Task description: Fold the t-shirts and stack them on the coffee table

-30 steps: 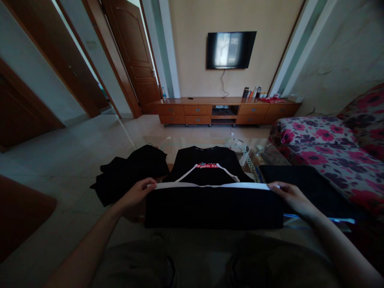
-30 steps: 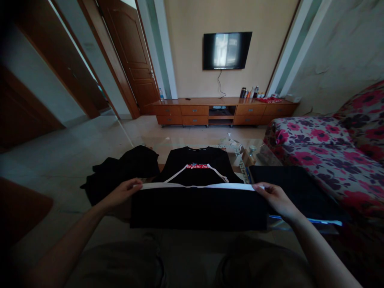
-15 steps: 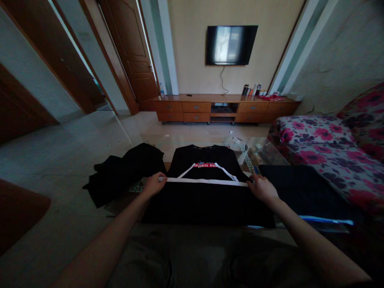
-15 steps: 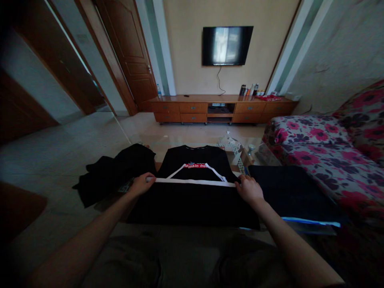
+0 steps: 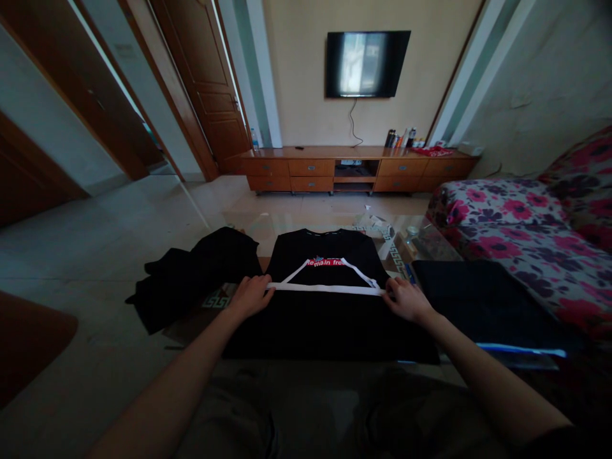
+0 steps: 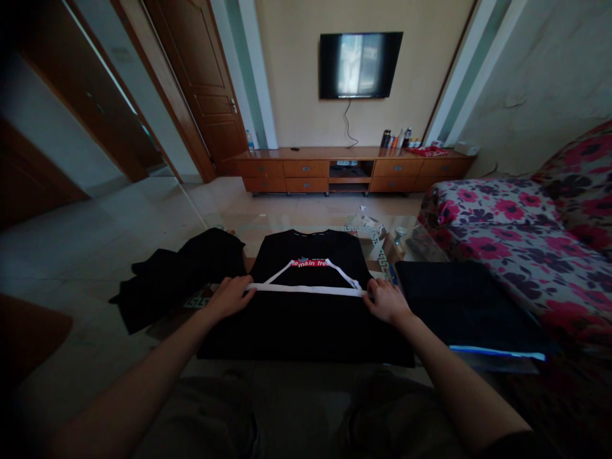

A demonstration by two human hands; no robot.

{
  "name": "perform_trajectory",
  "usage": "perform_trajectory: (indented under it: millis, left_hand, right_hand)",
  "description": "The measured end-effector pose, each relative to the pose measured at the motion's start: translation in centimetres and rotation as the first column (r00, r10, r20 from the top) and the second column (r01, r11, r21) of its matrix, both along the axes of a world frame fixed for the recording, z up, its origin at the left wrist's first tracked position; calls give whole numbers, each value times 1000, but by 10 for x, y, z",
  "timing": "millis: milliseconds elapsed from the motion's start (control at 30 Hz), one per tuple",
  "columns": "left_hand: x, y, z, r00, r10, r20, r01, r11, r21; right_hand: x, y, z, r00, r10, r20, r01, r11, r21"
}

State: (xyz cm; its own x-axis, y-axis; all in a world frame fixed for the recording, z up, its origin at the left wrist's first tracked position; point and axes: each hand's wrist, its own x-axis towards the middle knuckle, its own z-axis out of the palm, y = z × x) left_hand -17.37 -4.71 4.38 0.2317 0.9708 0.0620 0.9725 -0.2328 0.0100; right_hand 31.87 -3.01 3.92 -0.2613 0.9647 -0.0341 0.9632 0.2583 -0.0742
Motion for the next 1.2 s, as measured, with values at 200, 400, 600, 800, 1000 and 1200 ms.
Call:
perform_trajectory:
  millis: [200,400,600,800,1000,1200]
  left_hand:
    - [-6,-1,2,997,-66,27,66,998,3]
    - [-5,3,13,999,20,40,-26,985,171]
    - [11,17,10,976,218,16,-214,938,273]
    - [23,20,-10,966,247,82,-260,921,289]
    - [39,20,-7,991,107,76,-125,944,306]
    - [35,8,-26,994,67,82,-77,989,126]
  right_hand:
    - [10,2,3,1000,6,-15,-7,997,-71]
    - [16,8,16,996,9,-89,-5,999,46]
    - [6,28,15,992,-63,-110,84,978,193]
    - [-2,40,-8,984,-161,-71,169,977,131]
    - [-22,25,-6,986,-168,-22,167,936,309]
    - [-42,2,-20,992,-126,-25,128,973,190]
